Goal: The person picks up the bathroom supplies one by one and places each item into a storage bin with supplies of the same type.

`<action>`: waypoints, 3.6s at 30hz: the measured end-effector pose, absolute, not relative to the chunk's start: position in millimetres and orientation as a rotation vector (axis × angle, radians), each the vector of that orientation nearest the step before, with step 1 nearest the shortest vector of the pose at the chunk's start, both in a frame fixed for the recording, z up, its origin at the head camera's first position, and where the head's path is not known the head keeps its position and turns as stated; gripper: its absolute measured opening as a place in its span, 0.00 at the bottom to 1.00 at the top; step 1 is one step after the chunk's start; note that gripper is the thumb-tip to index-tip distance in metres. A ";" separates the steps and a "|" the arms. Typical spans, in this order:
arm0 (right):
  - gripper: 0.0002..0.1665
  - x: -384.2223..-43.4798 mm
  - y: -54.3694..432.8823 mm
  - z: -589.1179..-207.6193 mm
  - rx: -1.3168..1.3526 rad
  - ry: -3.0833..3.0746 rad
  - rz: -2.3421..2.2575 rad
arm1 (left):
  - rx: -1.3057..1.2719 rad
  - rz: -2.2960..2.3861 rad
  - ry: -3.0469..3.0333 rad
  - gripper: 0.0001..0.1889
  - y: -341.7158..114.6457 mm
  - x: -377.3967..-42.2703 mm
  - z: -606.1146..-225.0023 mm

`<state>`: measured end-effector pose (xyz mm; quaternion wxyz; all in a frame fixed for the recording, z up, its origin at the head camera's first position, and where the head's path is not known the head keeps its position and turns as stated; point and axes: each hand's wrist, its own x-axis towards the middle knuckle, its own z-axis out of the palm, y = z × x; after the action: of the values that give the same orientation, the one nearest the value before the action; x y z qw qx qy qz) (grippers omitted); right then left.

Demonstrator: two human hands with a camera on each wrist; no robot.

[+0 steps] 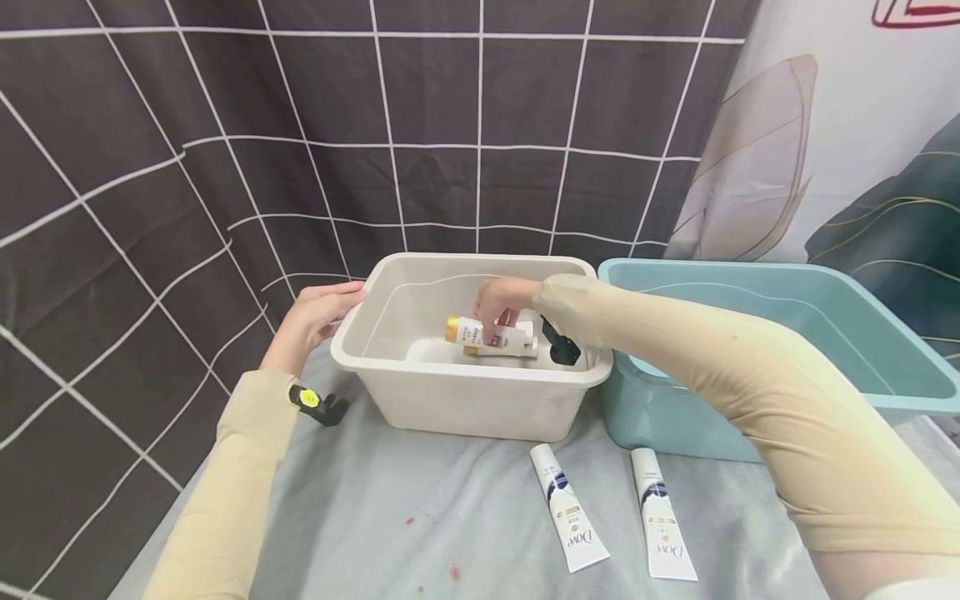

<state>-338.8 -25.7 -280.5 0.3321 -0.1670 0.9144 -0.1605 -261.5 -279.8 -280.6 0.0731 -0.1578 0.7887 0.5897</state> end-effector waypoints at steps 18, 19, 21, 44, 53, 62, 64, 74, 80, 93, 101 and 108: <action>0.25 -340.9 -19.5 -289.0 -0.412 2.391 -0.397 | -0.488 1.756 2.378 0.27 -278.5 -261.9 -280.2; 0.26 -341.8 -19.4 -290.1 -0.409 2.388 -0.402 | -0.489 1.755 2.379 0.27 -278.1 -261.8 -280.1; 0.26 -343.2 -19.4 -292.3 -0.406 2.388 -0.406 | -0.489 1.755 2.383 0.27 -277.7 -261.8 -280.1; 0.23 -339.2 -20.6 -305.7 -0.430 2.476 -0.342 | -0.472 1.755 2.393 0.27 -280.6 -261.7 -281.6; 0.20 -337.3 -21.4 -309.8 -0.438 2.535 -0.288 | -0.475 1.751 2.384 0.27 -280.1 -261.6 -281.8; 0.21 -336.2 -22.6 -310.3 -0.447 2.573 -0.258 | -0.472 1.753 2.386 0.27 -280.3 -261.3 -281.2; 0.21 -336.6 -22.8 -310.8 -0.449 2.581 -0.251 | -0.470 1.753 2.387 0.28 -280.3 -261.1 -280.9; 0.17 -337.1 -23.7 -313.5 -0.418 2.593 -0.243 | -0.472 1.757 2.385 0.27 -279.8 -261.0 -281.5; 0.19 -334.8 -22.9 -312.3 -0.425 2.595 -0.255 | -0.467 1.755 2.385 0.27 -279.5 -260.3 -280.8; 0.17 -338.9 -25.8 -325.3 -0.436 2.644 -0.179 | -0.482 1.760 2.375 0.27 -280.8 -261.3 -282.4; 0.15 -333.8 -26.1 -326.2 -0.454 2.634 -0.174 | -0.476 1.760 2.375 0.27 -280.7 -261.4 -282.5; 0.16 -341.4 -27.1 -331.8 -0.439 2.652 -0.167 | -0.473 1.764 2.378 0.27 -280.3 -260.4 -280.4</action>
<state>-341.4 -27.1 -331.8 0.2223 -0.1591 0.9600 -0.0604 -260.4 -280.3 -280.4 0.0716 -0.1573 0.7910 0.5869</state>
